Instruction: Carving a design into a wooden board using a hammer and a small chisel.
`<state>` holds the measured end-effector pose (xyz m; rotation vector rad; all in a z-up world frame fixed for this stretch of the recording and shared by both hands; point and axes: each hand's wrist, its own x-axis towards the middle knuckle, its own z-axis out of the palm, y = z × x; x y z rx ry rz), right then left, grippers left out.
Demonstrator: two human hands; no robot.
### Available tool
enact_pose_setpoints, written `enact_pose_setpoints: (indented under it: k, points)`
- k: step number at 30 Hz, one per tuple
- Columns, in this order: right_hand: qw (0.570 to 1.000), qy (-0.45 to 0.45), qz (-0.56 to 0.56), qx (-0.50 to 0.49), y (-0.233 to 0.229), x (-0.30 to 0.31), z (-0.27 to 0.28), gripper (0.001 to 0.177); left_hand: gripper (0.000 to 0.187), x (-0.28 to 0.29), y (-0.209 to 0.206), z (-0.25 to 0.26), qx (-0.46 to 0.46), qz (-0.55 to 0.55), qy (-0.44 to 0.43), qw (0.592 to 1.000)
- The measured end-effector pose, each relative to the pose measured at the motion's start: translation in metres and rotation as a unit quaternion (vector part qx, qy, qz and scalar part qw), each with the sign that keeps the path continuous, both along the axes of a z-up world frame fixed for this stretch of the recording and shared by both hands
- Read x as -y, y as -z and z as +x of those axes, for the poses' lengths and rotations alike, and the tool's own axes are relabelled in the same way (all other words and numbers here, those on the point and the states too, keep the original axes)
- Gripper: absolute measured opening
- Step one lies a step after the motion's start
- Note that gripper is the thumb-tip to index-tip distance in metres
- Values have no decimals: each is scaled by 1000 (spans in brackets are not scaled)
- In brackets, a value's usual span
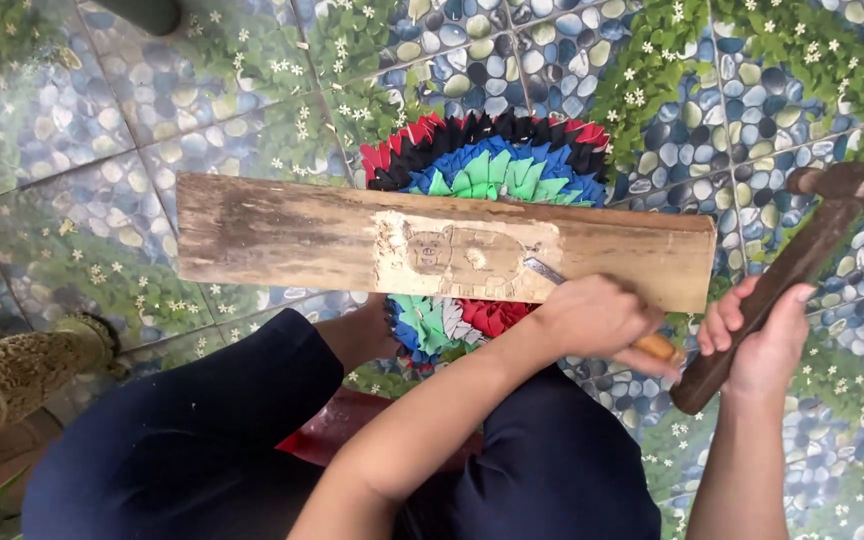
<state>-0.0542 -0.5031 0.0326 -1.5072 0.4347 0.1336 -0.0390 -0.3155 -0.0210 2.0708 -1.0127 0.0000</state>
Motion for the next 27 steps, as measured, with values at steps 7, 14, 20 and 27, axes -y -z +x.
enact_pose_setpoints:
  k: [7, 14, 20, 27]
  points:
    - [998, -14, -43, 41, 3, -11, -9, 56, 42, -11, -26, 6, 70, -130, -119, 982]
    - [999, -17, 25, 34, -9, -14, -8, 56, 46, -20, -46, 18, 37, -153, -219, 963]
    - [998, -10, 60, 17, -7, -9, -9, 55, 36, -23, -46, 16, 50, -153, -253, 954]
    - [1000, -9, 27, 14, -13, -23, -9, 54, 24, -32, -55, 18, 13, -193, -262, 945]
